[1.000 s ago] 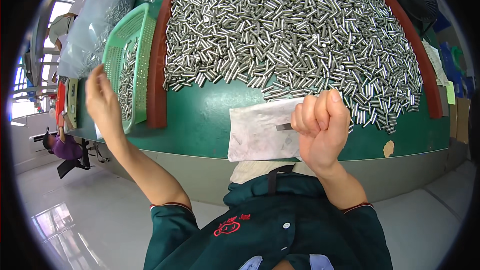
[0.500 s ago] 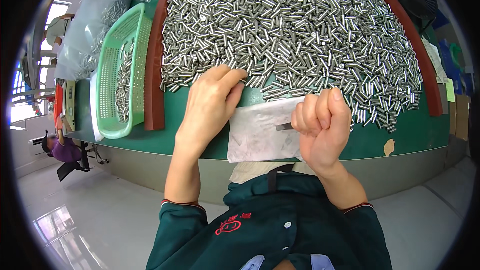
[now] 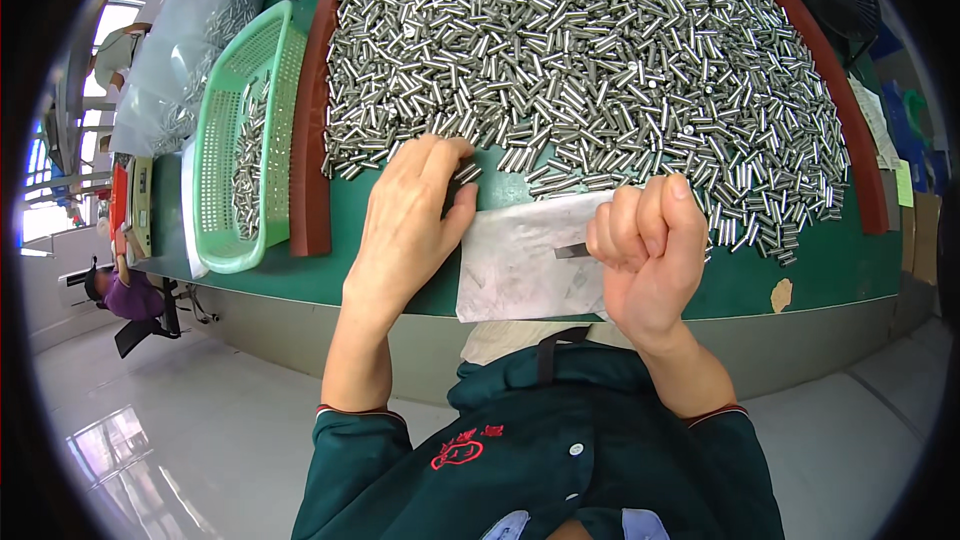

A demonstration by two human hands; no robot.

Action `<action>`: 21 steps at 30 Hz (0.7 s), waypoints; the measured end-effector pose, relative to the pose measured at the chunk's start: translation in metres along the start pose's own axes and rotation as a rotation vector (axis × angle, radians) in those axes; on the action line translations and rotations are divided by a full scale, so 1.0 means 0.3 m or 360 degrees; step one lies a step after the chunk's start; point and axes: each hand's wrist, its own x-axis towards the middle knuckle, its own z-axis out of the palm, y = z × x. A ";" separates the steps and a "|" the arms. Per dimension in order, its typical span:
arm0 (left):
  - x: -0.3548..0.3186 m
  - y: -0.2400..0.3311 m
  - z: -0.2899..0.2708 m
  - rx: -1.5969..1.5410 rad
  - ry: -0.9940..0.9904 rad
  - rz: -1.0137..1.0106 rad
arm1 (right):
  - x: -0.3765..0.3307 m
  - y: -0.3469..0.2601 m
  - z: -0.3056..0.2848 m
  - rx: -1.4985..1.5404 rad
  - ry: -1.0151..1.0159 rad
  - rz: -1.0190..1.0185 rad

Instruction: Manually inspect and clean small metal pins using a tool and cloth on a workbench.

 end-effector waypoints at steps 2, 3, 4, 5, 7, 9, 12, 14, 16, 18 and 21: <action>-0.005 -0.003 0.000 0.0080 -0.0019 -0.0025 | -0.001 -0.001 -0.001 0.0000 0.0001 0.0002; -0.007 -0.003 -0.001 0.0160 -0.0038 -0.0048 | -0.001 -0.001 -0.002 0.0003 -0.0005 -0.0002; -0.005 -0.003 -0.001 0.0160 -0.0034 -0.0048 | 0.002 -0.001 -0.003 0.0008 -0.0013 -0.0008; -0.003 -0.001 -0.001 0.0215 -0.0047 -0.0054 | 0.002 -0.001 -0.001 0.0006 -0.0017 -0.0010; 0.004 0.004 -0.004 0.0269 -0.0054 -0.0054 | 0.000 -0.002 0.006 -0.0137 -0.0050 -0.0006; 0.013 0.011 -0.009 0.0336 -0.0090 0.0036 | -0.002 -0.005 0.007 -0.0134 -0.0051 -0.0023; 0.021 0.015 0.002 0.0412 -0.0114 0.0114 | -0.003 -0.002 0.000 -0.0137 -0.0045 -0.0010; 0.016 0.018 0.015 0.0556 -0.0116 0.0163 | -0.004 -0.003 0.003 -0.0134 -0.0049 -0.0015; 0.015 0.033 0.016 0.0660 -0.0138 0.0164 | -0.003 -0.003 0.005 -0.0130 -0.0049 -0.0018; 0.021 0.039 0.009 0.0678 -0.0155 0.0151 | -0.001 -0.002 0.008 -0.0139 -0.0055 -0.0024; 0.036 0.039 0.007 0.0630 -0.0172 0.0141 | 0.000 -0.006 0.004 -0.0154 -0.0036 -0.0032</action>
